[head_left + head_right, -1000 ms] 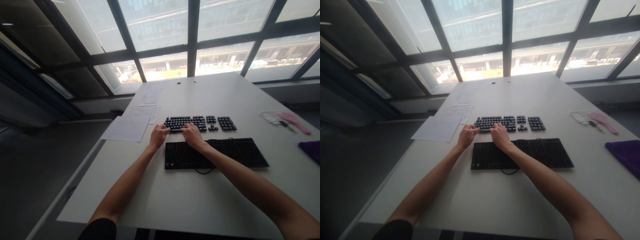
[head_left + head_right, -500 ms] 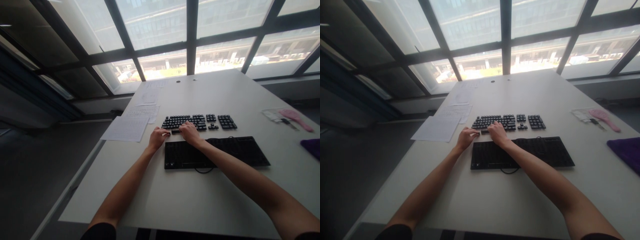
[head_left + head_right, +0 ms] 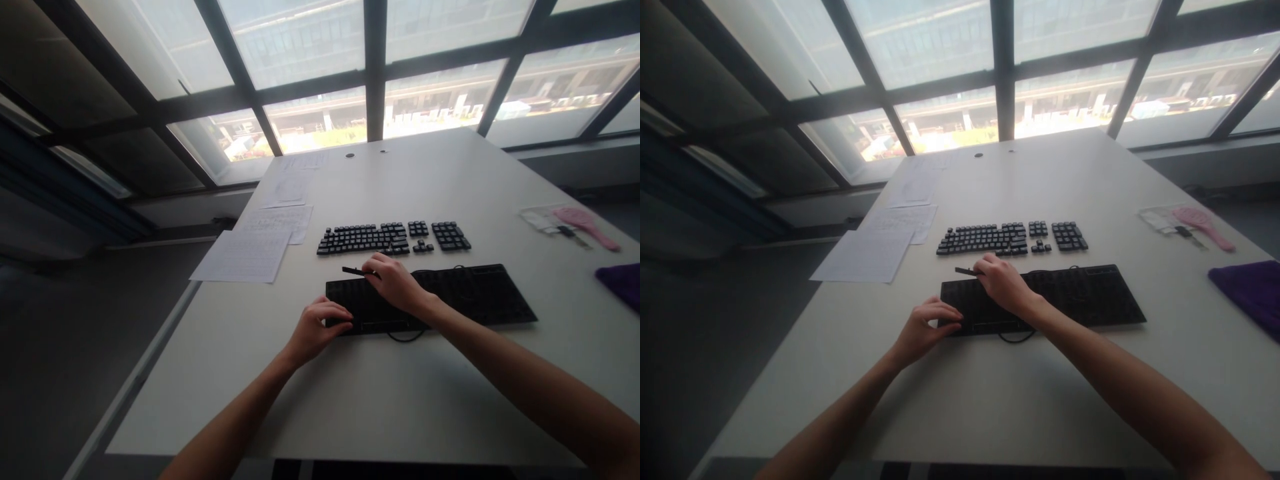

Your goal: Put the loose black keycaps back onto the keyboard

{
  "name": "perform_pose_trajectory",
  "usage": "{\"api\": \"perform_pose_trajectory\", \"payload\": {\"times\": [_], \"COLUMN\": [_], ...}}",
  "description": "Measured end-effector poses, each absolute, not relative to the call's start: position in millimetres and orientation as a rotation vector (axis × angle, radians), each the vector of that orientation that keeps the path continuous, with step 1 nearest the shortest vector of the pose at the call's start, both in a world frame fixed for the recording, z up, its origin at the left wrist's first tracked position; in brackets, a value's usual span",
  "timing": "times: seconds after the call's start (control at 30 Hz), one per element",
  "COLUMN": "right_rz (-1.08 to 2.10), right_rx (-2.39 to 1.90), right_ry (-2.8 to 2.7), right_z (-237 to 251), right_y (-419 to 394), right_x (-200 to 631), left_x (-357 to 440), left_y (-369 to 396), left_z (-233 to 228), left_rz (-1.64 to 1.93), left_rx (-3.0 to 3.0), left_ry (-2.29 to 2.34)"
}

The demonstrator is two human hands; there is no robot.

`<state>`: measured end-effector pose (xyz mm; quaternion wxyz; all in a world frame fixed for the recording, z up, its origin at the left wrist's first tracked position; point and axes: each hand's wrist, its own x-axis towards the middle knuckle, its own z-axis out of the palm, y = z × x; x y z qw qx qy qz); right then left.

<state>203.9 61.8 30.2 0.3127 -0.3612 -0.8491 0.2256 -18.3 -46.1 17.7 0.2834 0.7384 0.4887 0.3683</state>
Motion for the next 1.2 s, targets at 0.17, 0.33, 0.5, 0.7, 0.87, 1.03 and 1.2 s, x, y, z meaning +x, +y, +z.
{"api": "perform_pose_trajectory", "payload": {"times": [0.17, 0.33, 0.5, 0.7, 0.87, 1.03, 1.2], "right_rz": [0.729, 0.838, 0.897, 0.936, 0.954, 0.952, 0.942], "right_rx": [-0.912, -0.921, -0.947, -0.967, -0.995, -0.999, -0.979], "right_ry": [-2.111, -2.065, -2.021, -1.946, -1.931, -1.918, -1.936], "right_z": [31, 23, 13, 14, 11, 7, 7], "right_y": [37, 20, 11, 4, 0, 0, -1], "right_x": [229, 247, 258, 265, 269, 269, 267], "left_x": [-16, -18, -19, -18, -18, -20, -21], "left_y": [-47, -48, -49, -50, -49, -46, -46], "left_z": [16, 17, 19, 20, 20, 17, 14], "left_rz": [0.895, 0.883, 0.85, 0.832, 0.81, 0.843, 0.846], "left_rx": [2.146, 2.228, 2.256, 2.337, 2.335, 2.22, 2.038], "left_ry": [1.227, 1.206, 1.192, 1.211, 1.23, 1.295, 1.327]}}
